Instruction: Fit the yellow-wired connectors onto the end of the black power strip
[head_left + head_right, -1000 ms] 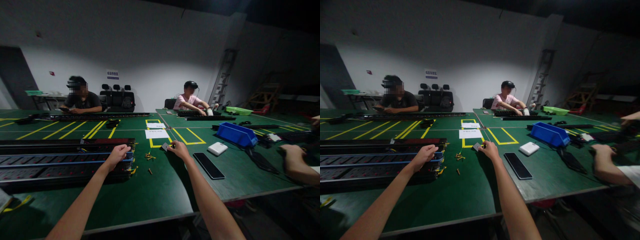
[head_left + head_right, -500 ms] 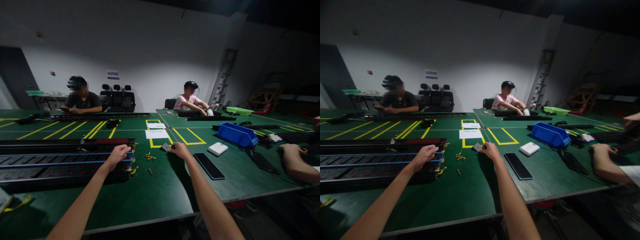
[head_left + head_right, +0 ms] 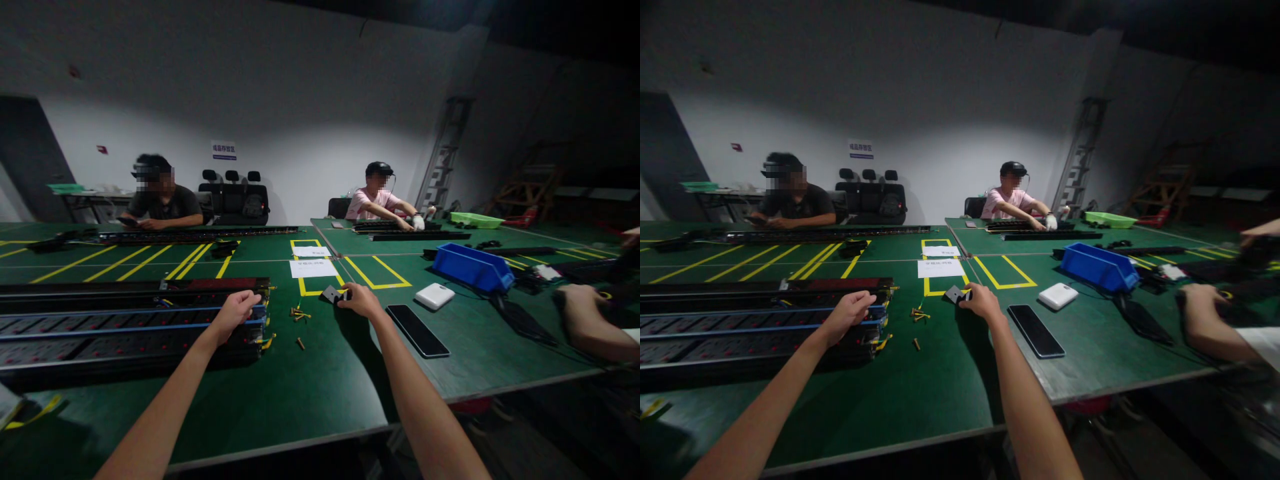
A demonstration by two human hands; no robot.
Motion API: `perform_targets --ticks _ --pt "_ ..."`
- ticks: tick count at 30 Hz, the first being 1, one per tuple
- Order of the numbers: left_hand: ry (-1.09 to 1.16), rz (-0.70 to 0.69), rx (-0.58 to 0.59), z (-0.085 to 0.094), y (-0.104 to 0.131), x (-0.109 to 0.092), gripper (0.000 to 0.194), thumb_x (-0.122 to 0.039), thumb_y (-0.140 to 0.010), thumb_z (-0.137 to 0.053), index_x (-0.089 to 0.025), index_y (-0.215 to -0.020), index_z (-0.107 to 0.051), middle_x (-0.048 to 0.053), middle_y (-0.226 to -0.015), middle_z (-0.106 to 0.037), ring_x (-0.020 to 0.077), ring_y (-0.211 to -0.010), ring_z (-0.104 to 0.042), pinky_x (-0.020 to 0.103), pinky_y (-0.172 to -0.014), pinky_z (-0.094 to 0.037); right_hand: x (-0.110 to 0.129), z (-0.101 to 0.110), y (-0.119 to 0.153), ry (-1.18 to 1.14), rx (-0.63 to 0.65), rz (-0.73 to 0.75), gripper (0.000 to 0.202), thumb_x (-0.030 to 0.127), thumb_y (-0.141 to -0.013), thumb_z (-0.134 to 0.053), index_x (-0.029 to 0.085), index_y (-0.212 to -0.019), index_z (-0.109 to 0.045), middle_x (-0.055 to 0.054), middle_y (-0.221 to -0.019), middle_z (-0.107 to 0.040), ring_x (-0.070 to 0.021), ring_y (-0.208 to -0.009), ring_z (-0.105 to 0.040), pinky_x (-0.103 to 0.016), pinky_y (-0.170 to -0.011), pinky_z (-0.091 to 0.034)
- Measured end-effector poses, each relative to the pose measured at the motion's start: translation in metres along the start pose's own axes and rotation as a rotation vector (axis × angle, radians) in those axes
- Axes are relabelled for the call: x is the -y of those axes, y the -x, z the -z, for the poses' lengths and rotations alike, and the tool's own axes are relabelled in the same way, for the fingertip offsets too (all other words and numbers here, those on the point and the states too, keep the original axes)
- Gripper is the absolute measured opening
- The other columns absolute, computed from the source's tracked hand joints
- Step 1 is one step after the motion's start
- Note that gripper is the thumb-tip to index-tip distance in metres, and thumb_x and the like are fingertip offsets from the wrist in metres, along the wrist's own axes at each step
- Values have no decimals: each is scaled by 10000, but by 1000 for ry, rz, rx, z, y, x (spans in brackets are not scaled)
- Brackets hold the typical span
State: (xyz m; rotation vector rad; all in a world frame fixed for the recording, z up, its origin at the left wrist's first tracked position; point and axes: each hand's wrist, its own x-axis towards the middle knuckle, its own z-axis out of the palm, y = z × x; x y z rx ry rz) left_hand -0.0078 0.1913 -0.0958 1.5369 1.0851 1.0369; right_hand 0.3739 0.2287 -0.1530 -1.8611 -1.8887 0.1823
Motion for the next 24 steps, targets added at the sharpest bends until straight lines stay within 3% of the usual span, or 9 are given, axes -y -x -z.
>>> perform_targets --ticks 10,16,24 --pt "-26 -4 -6 0 0 0 513 -603 -722 -671 -235 -618 -328 -112 -464 -287 47 -412 -221 200 -429 -124 -4 2 -3 -187 -132 0 478 499 -745 -771 261 -1151 -689 -58 -1045 -748 -241 -936 -699 -311 -763 -522" --pt "-32 -5 -3 0 2 -1 505 -594 -744 -661 -232 -626 -328 -115 -473 -281 47 -422 -224 195 -433 -131 0 5 -4 -178 -176 -2 481 524 -754 -757 257 -1146 -676 -60 -1042 -751 -251 -953 -701 -344 -811 -525" --pt "-11 0 10 1 1 0 528 -605 -732 -686 -234 -632 -325 -125 -484 -251 40 -403 -200 198 -434 -99 14 -7 -11 -347 -267 69 452 511 -774 -703 219 -1118 -689 -78 -1053 -738 -253 -990 -683 -355 -845 -522"
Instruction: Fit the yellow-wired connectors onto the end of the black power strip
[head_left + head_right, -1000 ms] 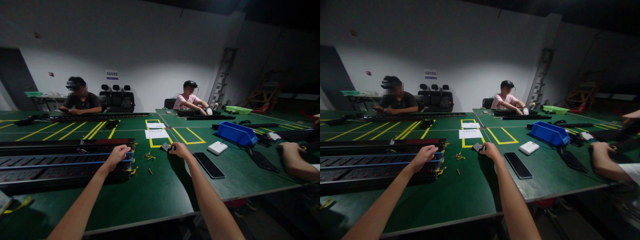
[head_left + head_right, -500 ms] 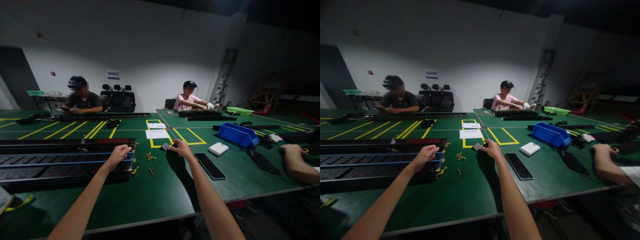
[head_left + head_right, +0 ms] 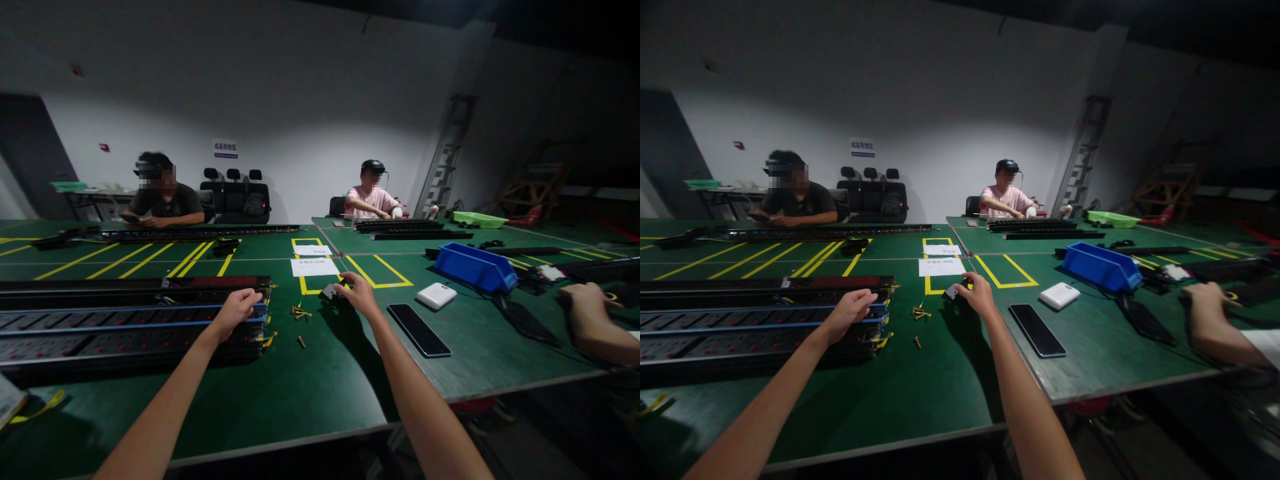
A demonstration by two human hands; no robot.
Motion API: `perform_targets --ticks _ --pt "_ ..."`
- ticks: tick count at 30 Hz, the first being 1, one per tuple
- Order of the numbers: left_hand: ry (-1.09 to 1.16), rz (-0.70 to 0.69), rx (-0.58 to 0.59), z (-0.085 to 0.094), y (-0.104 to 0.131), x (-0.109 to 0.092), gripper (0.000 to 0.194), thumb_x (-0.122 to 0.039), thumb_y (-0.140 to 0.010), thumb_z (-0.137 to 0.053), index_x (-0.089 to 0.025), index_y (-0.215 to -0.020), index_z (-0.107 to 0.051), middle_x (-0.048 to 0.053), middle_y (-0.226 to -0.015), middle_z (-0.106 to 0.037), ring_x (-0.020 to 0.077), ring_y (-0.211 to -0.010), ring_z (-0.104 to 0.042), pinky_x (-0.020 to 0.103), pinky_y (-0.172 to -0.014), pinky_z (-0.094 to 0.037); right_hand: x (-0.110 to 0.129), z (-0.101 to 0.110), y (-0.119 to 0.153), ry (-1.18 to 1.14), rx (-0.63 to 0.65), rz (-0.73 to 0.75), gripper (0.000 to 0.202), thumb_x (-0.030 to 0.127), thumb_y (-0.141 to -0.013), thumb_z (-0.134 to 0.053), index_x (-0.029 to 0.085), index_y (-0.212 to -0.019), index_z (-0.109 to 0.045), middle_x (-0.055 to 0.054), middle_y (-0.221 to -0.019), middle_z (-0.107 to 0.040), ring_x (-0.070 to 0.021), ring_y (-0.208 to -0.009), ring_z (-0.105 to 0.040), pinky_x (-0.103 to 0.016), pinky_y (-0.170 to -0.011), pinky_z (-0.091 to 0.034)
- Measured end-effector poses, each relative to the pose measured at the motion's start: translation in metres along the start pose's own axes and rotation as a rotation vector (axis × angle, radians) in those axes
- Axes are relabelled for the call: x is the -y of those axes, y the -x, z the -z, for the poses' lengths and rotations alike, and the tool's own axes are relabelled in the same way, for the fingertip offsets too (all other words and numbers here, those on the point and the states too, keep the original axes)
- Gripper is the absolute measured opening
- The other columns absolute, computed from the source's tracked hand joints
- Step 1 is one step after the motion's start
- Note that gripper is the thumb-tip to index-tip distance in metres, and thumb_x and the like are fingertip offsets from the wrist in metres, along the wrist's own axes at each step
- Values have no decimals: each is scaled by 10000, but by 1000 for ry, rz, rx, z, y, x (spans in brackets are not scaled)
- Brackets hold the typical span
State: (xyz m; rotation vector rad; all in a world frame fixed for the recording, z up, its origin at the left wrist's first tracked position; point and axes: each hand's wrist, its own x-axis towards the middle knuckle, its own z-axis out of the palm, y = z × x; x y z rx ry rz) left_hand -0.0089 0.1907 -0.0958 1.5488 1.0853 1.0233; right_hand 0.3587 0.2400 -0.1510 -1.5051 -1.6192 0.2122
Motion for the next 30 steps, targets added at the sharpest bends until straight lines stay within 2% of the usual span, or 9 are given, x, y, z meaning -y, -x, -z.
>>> perform_targets --ticks 5,10,13,17,23,27,30 --pt "-2 3 2 0 0 0 518 -598 -741 -679 -233 -630 -329 -124 -478 -253 42 -406 -197 200 -434 -103 -1 -6 2 -101 -3 -20 418 496 -723 -717 195 -1014 -698 -77 -1012 -733 -240 -921 -680 -337 -807 -522" --pt "1 4 -13 -1 -2 2 529 -602 -719 -690 -233 -623 -323 -123 -479 -255 40 -405 -200 195 -433 -104 -3 -9 2 -136 -47 -46 434 559 -706 -710 183 -922 -684 -70 -935 -728 -230 -838 -672 -327 -748 -516" --pt "2 1 -9 -1 -2 2 528 -607 -720 -689 -232 -623 -331 -124 -475 -258 40 -403 -201 194 -432 -106 -7 -12 1 -150 -43 -61 425 550 -704 -718 187 -922 -680 -69 -949 -728 -231 -870 -680 -326 -773 -520" --pt "-2 4 -6 -1 0 0 526 -611 -719 -690 -228 -623 -341 -122 -474 -267 40 -407 -207 191 -434 -111 -15 -16 2 -78 38 -71 374 488 -714 -735 201 -948 -686 -66 -987 -729 -245 -943 -686 -340 -818 -524" --pt "-1 1 -10 -1 2 -2 519 -602 -731 -688 -230 -626 -341 -120 -478 -266 44 -406 -213 195 -436 -113 -19 -15 2 -57 49 -56 462 511 -775 -707 196 -1110 -668 -104 -1155 -706 -258 -1041 -676 -339 -847 -527" --pt "4 -1 -5 -1 2 -2 526 -602 -729 -690 -231 -623 -333 -122 -475 -260 43 -405 -209 198 -439 -107 -19 -6 -3 2 -24 -124 413 514 -913 -537 178 -1109 -677 -119 -1125 -717 -250 -1006 -683 -346 -851 -519" --pt "4 -2 -5 -1 2 -2 526 -610 -725 -684 -231 -622 -334 -124 -471 -262 43 -405 -206 198 -437 -108 -21 1 -3 105 10 -164 460 557 -931 -501 182 -1122 -685 -125 -1117 -720 -265 -1024 -676 -347 -835 -511"
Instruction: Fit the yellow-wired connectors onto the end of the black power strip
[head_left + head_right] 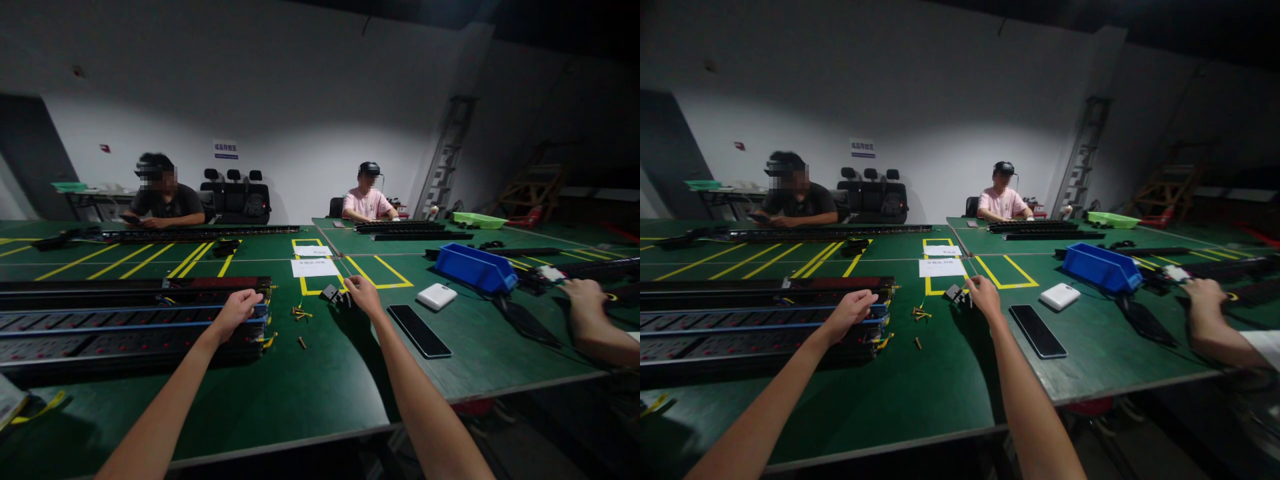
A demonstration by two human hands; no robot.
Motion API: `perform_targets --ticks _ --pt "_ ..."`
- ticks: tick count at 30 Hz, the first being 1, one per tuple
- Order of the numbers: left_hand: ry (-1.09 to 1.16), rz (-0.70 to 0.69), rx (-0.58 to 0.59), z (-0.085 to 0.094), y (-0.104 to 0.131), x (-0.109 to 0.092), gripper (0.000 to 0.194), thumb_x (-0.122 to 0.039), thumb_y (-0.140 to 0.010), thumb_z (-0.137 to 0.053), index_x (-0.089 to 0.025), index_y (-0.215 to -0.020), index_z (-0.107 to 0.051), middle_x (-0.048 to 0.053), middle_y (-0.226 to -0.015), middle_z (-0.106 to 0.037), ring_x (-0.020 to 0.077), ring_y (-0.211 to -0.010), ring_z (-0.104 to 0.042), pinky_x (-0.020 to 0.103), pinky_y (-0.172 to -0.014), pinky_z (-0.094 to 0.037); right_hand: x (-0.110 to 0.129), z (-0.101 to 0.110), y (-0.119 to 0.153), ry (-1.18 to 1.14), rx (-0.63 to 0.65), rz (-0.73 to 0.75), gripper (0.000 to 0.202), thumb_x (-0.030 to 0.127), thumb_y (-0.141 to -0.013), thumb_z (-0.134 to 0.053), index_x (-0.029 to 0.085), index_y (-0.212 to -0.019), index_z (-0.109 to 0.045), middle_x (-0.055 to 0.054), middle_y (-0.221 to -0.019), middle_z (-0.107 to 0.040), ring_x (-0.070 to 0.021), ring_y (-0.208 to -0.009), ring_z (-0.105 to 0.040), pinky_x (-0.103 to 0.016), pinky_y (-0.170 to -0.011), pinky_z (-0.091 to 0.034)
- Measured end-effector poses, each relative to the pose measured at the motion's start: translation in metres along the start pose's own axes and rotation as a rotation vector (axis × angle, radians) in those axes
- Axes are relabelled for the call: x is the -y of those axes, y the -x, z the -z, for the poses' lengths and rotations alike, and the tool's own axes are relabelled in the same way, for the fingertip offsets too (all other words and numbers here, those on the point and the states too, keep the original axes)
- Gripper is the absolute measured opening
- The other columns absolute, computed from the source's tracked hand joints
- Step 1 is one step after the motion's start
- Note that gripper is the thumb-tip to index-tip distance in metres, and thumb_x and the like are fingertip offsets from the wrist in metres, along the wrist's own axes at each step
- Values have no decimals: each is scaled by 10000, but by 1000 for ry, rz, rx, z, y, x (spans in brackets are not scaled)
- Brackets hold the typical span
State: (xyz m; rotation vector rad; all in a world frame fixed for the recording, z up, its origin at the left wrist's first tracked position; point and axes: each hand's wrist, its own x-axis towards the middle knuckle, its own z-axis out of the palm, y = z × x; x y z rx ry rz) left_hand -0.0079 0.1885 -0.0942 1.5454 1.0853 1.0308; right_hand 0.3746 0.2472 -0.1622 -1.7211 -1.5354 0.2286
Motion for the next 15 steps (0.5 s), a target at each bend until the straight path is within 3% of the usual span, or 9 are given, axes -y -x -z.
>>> perform_targets --ticks 3,7,15 --pt "-6 -5 -3 0 0 0 520 -604 -727 -680 -231 -620 -334 -124 -473 -262 42 -409 -200 200 -437 -111 -4 1 4 77 114 6 654 663 -822 -629 193 -1277 -620 -135 -1186 -701 -287 -1053 -670 -338 -809 -507" --pt "-19 -5 -15 0 -1 1 518 -601 -721 -681 -230 -611 -336 -119 -470 -273 43 -412 -200 200 -436 -108 -6 -6 10 200 202 45 904 639 -668 -793 216 -1414 -507 -146 -1249 -676 -329 -1140 -634 -371 -855 -492" --pt "-19 5 -15 -1 -2 1 527 -611 -700 -691 -233 -605 -336 -117 -473 -269 46 -410 -201 198 -433 -106 8 -17 17 218 143 63 958 542 -716 -779 237 -1514 -346 -127 -1216 -682 -319 -1116 -634 -375 -859 -473"
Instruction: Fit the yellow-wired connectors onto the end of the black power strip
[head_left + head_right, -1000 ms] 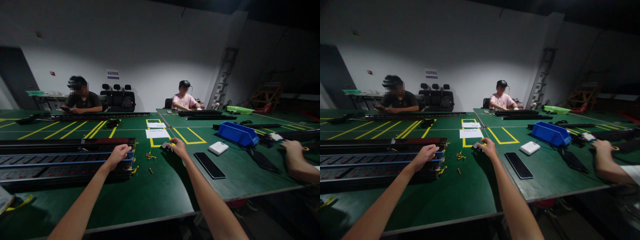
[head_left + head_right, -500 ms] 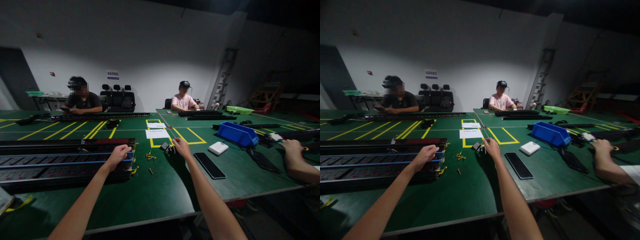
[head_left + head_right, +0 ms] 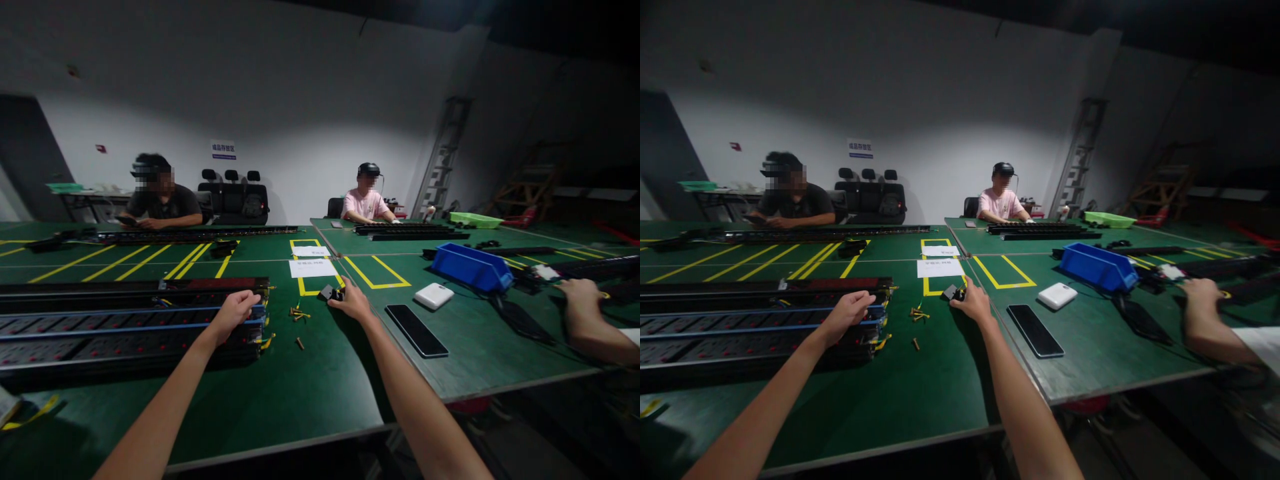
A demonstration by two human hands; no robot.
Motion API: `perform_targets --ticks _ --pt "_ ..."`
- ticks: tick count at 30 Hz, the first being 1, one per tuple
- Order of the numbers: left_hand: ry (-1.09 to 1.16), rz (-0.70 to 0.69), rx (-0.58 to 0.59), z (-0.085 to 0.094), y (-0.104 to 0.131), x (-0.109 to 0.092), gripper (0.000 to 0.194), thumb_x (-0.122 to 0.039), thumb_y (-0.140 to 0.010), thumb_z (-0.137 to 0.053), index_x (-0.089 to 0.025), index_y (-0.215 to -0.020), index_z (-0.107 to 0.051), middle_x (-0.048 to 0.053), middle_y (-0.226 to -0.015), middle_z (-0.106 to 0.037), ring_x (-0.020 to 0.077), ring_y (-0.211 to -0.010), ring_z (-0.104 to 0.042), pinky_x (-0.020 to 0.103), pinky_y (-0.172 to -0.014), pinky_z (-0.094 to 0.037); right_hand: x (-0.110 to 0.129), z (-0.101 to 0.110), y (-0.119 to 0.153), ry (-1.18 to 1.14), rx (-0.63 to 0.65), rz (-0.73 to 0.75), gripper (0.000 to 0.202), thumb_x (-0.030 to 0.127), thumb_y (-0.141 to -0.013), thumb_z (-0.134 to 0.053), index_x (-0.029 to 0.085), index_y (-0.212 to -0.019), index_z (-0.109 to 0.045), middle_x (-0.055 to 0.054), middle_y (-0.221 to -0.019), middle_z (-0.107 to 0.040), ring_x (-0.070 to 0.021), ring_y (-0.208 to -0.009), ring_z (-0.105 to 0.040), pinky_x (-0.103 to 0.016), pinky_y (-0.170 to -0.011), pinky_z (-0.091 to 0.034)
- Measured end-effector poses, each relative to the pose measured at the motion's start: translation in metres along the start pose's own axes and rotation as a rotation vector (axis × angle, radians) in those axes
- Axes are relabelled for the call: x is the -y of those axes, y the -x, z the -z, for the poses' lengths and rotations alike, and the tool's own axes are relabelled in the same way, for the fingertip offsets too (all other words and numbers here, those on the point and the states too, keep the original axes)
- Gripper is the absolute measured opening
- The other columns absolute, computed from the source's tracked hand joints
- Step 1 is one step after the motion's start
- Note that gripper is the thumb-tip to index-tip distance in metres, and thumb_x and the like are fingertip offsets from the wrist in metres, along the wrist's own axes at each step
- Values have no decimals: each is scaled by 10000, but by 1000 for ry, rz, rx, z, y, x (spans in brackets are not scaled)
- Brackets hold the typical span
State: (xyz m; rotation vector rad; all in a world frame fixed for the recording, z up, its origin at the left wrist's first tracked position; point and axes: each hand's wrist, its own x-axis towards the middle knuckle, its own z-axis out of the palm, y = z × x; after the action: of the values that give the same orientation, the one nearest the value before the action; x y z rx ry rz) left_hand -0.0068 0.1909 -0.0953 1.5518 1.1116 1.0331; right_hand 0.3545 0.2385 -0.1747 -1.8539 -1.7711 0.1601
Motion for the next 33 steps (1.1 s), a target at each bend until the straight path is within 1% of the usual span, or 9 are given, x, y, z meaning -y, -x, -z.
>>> perform_targets --ticks 9,13,17,23,26,29,31,33 --pt "15 -7 6 1 2 -2 528 -599 -715 -695 -230 -611 -331 -114 -499 -261 47 -432 -200 195 -434 -111 2 -1 -1 -7 2 -14 920 531 -745 -739 243 -1518 -331 -87 -1105 -715 -298 -1073 -643 -337 -806 -451" --pt "13 -2 5 0 3 -3 520 -594 -713 -699 -227 -611 -344 -114 -497 -262 45 -427 -198 196 -432 -106 2 -1 -1 19 7 1 930 537 -755 -716 217 -1532 -316 -98 -1125 -712 -313 -1096 -627 -349 -817 -446" --pt "13 0 7 0 2 -3 527 -603 -710 -696 -227 -613 -341 -117 -493 -261 41 -426 -193 194 -435 -103 3 -3 -1 45 4 9 943 562 -752 -715 222 -1537 -317 -105 -1160 -707 -318 -1127 -609 -351 -838 -443" --pt "15 2 3 0 0 0 543 -611 -703 -697 -231 -614 -319 -122 -484 -251 40 -428 -185 191 -435 -104 5 -7 0 20 -35 22 858 536 -765 -699 237 -1503 -381 -74 -1159 -717 -311 -1101 -603 -366 -858 -447" --pt "16 -4 5 1 -1 2 534 -601 -716 -692 -231 -614 -321 -122 -483 -253 41 -427 -185 195 -433 -104 5 -10 -1 14 -34 29 844 514 -767 -696 231 -1502 -391 -77 -1150 -713 -307 -1097 -602 -369 -876 -450" --pt "15 -13 7 2 -2 4 522 -592 -734 -686 -229 -615 -331 -119 -484 -262 42 -429 -190 198 -433 -110 4 -11 -1 26 -61 57 866 529 -772 -687 239 -1523 -368 -103 -1261 -654 -308 -1156 -581 -380 -920 -449" --pt "20 -10 13 3 -2 5 521 -591 -739 -686 -229 -618 -332 -120 -483 -260 42 -429 -187 199 -434 -106 5 -10 -1 41 -86 100 890 552 -777 -682 254 -1544 -343 -125 -1389 -565 -311 -1225 -545 -394 -956 -444" --pt "28 -4 16 3 -2 6 526 -595 -736 -689 -230 -622 -328 -123 -481 -255 40 -428 -181 199 -435 -100 9 -7 -1 79 -103 144 852 561 -794 -673 276 -1538 -370 -135 -1493 -466 -320 -1297 -492 -422 -1001 -425"
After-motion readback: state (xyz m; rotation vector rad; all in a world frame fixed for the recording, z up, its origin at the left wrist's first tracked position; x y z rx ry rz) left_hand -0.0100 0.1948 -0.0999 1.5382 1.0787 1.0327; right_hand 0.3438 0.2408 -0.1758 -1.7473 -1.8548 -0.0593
